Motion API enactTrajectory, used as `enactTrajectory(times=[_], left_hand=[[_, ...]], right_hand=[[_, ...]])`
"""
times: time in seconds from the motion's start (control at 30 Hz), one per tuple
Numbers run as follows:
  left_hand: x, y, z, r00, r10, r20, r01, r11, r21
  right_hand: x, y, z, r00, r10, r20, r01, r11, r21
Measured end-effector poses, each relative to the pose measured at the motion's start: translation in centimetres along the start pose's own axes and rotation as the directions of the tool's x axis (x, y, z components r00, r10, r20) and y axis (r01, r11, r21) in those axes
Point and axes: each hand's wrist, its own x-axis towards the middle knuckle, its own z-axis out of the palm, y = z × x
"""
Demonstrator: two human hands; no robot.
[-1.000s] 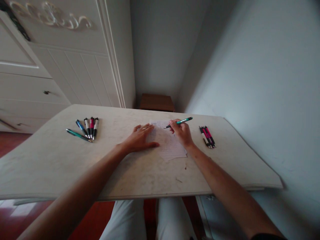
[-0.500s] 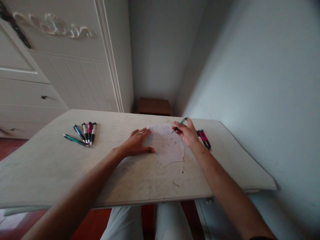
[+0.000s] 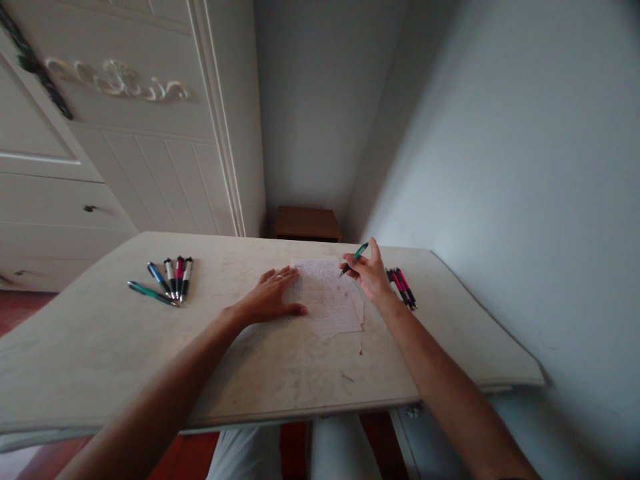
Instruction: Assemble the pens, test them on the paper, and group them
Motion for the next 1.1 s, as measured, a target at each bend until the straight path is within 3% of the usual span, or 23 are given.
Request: enactTrajectory(times=[0.5,0.7,0.87,0.93,1.03,1.1], left_hand=[[-0.1,0.6,-0.6,1.000,-0.018,0.019,0.018,1.000,-0.006],[-0.1,0.6,-0.7,1.000,-0.017,0.025,0.017,1.000,0.001],[-0.1,0.4,-0.5,1.000,-0.005,0.014,0.005,1.000,-0.001],[-0.1,0.1,-0.3,1.000,0.005,0.004,-0.005,1.000,0.004],[0.0,-0.4,0.1,1.000,0.029,-0.003,-0.029,0.999,0.016],[0.0,-0.6,0.3,0.999,0.040,-0.021,-0.039,0.999,0.024]], right_hand=[[-0.4,0.0,0.5,0.981,0.036,0.189,-0.024,0.998,-0.063],[-0.3,-0.1,0.7,0.991,0.057,0.119,-0.047,0.995,-0.083],[0.2,-1.1,0.1,0.966,0.110,0.233,-0.080,0.988,-0.134],[0.6,-1.7,-0.6,0.983,0.037,0.181,-0.026,0.998,-0.063],[0.7,-2.4,-2.0,0.993,-0.119,0.008,0.118,0.989,0.085],[0.2,-2.7,-2.9,0.994,-0.048,0.097,0.046,0.999,0.021]])
